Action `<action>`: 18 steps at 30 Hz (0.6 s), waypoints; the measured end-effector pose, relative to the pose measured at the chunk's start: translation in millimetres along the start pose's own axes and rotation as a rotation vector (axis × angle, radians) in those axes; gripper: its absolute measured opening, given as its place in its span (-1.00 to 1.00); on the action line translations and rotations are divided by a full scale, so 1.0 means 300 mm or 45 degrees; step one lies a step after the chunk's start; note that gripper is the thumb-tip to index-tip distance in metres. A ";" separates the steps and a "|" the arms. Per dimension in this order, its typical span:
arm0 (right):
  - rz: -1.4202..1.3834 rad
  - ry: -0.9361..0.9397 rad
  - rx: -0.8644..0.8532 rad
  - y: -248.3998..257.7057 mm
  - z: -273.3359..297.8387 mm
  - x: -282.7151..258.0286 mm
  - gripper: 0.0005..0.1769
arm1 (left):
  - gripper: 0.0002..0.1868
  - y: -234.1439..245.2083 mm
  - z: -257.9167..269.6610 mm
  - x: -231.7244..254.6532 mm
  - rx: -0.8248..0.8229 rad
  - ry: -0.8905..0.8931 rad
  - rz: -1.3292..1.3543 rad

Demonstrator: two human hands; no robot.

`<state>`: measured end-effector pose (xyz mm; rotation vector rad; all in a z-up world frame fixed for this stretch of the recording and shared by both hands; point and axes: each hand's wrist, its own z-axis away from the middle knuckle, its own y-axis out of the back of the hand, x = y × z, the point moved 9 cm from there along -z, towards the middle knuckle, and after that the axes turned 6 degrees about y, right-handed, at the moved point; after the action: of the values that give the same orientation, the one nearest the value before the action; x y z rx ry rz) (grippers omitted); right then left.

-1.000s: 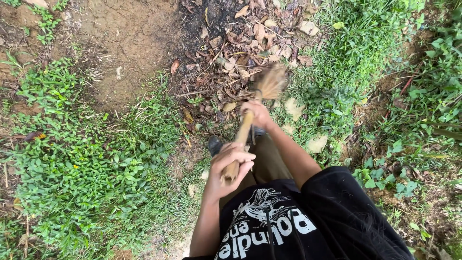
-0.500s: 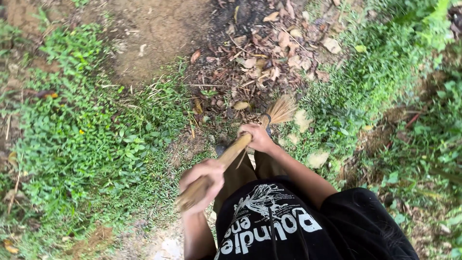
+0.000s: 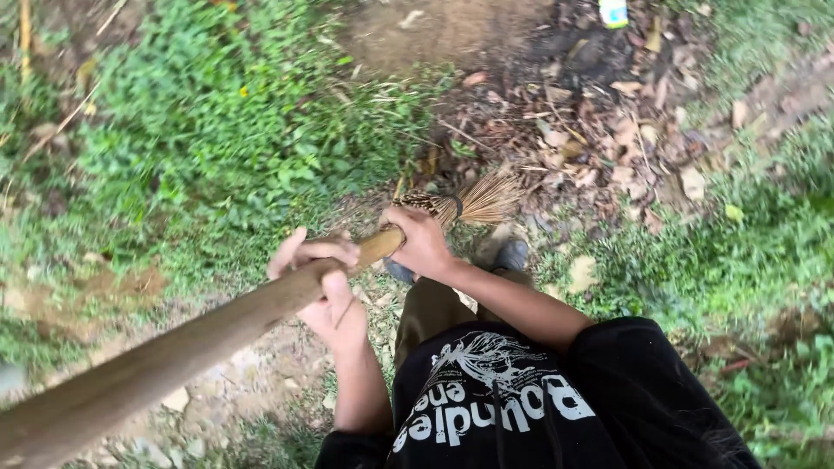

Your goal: Sweeping a garden path and picking up leaves and debris into a bucket.

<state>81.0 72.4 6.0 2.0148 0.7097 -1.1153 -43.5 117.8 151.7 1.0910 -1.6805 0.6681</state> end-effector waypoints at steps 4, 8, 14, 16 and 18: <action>-0.064 0.077 -0.143 -0.272 -0.032 -0.060 -0.63 | -0.52 0.240 -0.032 -0.001 0.258 0.046 0.214; -0.277 -0.062 -0.419 -0.589 -0.053 -0.047 -0.63 | -0.58 0.437 -0.067 -0.132 0.108 0.067 0.023; -0.294 -0.229 -0.292 -1.017 -0.162 0.218 -0.40 | -0.31 0.623 -0.156 -0.335 0.167 0.289 -0.354; -0.302 -0.238 -0.256 -1.127 -0.270 0.319 -0.39 | -0.22 0.679 -0.131 -0.409 0.278 0.300 -0.318; 0.297 -0.564 -0.439 -1.232 -0.360 0.476 -0.24 | -0.27 0.693 -0.087 -0.508 0.208 0.340 -0.436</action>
<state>-72.5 394.5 -197.3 1.4507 0.3924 -1.1556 -201.2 285.4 32.2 1.3048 -1.1921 0.7004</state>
